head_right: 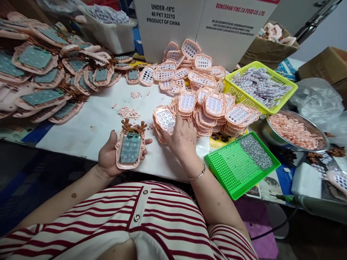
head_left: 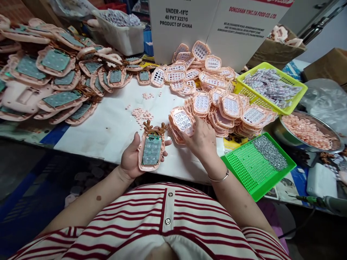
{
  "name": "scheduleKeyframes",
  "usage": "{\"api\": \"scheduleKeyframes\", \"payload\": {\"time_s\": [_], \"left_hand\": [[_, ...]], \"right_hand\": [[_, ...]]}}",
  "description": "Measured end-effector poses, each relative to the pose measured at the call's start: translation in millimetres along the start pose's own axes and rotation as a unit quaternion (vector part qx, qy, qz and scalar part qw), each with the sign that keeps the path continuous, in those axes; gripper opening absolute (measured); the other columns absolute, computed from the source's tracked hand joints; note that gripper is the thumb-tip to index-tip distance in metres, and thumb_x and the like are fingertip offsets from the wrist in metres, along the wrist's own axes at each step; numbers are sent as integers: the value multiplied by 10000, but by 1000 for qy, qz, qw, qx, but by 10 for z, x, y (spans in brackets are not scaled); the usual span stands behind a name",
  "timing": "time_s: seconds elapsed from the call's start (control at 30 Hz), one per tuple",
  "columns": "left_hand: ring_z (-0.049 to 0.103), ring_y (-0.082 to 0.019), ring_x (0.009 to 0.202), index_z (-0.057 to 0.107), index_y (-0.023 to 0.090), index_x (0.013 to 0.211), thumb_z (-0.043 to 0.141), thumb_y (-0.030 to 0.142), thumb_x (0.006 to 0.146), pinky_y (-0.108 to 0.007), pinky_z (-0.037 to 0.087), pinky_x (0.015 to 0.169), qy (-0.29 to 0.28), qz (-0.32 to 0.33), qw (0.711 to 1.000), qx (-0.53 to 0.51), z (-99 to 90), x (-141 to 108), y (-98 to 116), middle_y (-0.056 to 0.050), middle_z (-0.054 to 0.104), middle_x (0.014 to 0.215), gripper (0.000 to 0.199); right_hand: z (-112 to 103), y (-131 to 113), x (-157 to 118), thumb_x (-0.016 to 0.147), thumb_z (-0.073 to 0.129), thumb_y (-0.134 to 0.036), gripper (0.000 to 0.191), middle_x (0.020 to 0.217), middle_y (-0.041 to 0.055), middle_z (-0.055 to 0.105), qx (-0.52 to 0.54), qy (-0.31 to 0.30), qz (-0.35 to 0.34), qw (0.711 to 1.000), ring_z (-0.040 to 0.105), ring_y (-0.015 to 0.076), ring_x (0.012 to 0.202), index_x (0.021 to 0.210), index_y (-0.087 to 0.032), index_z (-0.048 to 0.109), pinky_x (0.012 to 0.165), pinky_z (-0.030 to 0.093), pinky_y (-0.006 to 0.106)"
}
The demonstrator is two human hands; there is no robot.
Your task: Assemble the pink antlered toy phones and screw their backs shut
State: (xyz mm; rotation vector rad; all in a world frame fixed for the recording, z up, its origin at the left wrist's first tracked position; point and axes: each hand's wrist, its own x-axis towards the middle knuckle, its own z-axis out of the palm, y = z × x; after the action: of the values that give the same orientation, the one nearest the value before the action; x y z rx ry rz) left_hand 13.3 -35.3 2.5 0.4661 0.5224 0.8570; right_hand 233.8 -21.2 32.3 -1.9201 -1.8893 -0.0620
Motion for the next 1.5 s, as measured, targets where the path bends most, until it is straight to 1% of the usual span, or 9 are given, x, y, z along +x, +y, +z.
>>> {"api": "scheduleKeyframes", "payload": {"time_s": [0.3, 0.4, 0.47, 0.63, 0.77, 0.9, 1.13, 1.27, 1.5], "left_hand": [[748, -287, 839, 702, 205, 1107, 613, 768, 757, -410, 617, 712, 30, 115, 992, 50, 183, -37, 40, -75, 763, 904, 669], [747, -268, 765, 713, 212, 1071, 688, 744, 711, -380, 616, 659, 18, 74, 995, 62, 146, -184, 62, -56, 767, 870, 642], [737, -258, 707, 720, 210, 1075, 705, 754, 678, -359, 603, 601, 16, 48, 996, 75, 98, -296, 75, -66, 768, 858, 673], [745, -342, 790, 740, 204, 1023, 643, 823, 660, -424, 598, 582, 15, 8, 989, 145, 48, -467, 69, -121, 751, 839, 724], [734, -401, 905, 740, 216, 989, 643, 850, 617, -469, 601, 595, 26, -6, 986, 166, 100, -459, 69, -129, 746, 849, 741], [740, -379, 804, 731, 228, 1019, 614, 866, 625, -431, 572, 520, 27, 3, 983, 182, 132, -424, 73, -119, 737, 833, 759], [698, -274, 611, 709, 222, 1077, 641, 802, 682, -408, 563, 530, -2, 22, 980, 200, 187, -422, 85, -81, 733, 813, 705], [705, -239, 688, 675, 205, 1164, 667, 790, 683, -373, 580, 607, 15, 78, 980, 184, 275, -362, 120, -83, 746, 901, 757], [685, -214, 918, 667, 156, 1064, 618, 763, 761, -298, 563, 728, 172, 176, 929, 275, 312, -172, -66, -117, 705, 1109, 681]], "right_hand": [[-125, -247, -444, 844, 636, -471, 689, 1162, 203, 639, 82, 22, -62, 994, 567, 339, 1070, 1402, -110, 457, 949, 460, 534], [-134, -323, -638, 821, 673, -490, 742, 1291, 189, 588, 273, -28, -27, 961, 554, 318, 1162, 1436, -159, 423, 1017, 472, 518], [-126, -314, -715, 838, 641, -560, 719, 1338, 152, 577, 475, -98, 63, 872, 589, 271, 1156, 1430, -217, 418, 997, 518, 458], [-53, -215, -862, 873, 516, -705, 601, 1096, 105, 720, 729, -390, 198, 526, 712, 201, 876, 1199, -206, 589, 813, 599, 375], [5, -184, -959, 829, 487, -795, 709, 1042, 108, 741, 770, -416, 181, 450, 731, 189, 912, 1150, -177, 617, 857, 587, 345], [31, -148, -978, 883, 323, -802, 761, 1106, 138, 733, 774, -427, 190, 428, 732, 204, 948, 1185, -167, 613, 879, 579, 372], [96, -116, -1007, 646, 767, -687, 720, 1022, 110, 756, 797, -416, 193, 394, 726, 221, 882, 1113, -151, 655, 909, 561, 401], [99, -180, -987, 481, 903, -535, 743, 1042, 88, 756, 810, -347, 208, 425, 720, 262, 930, 1088, -188, 652, 1026, 504, 497], [173, -406, -899, 576, 904, -345, 535, 1098, 44, 719, 802, -260, 184, 506, 693, 230, 1080, 1030, -234, 644, 1025, 512, 410]]}}
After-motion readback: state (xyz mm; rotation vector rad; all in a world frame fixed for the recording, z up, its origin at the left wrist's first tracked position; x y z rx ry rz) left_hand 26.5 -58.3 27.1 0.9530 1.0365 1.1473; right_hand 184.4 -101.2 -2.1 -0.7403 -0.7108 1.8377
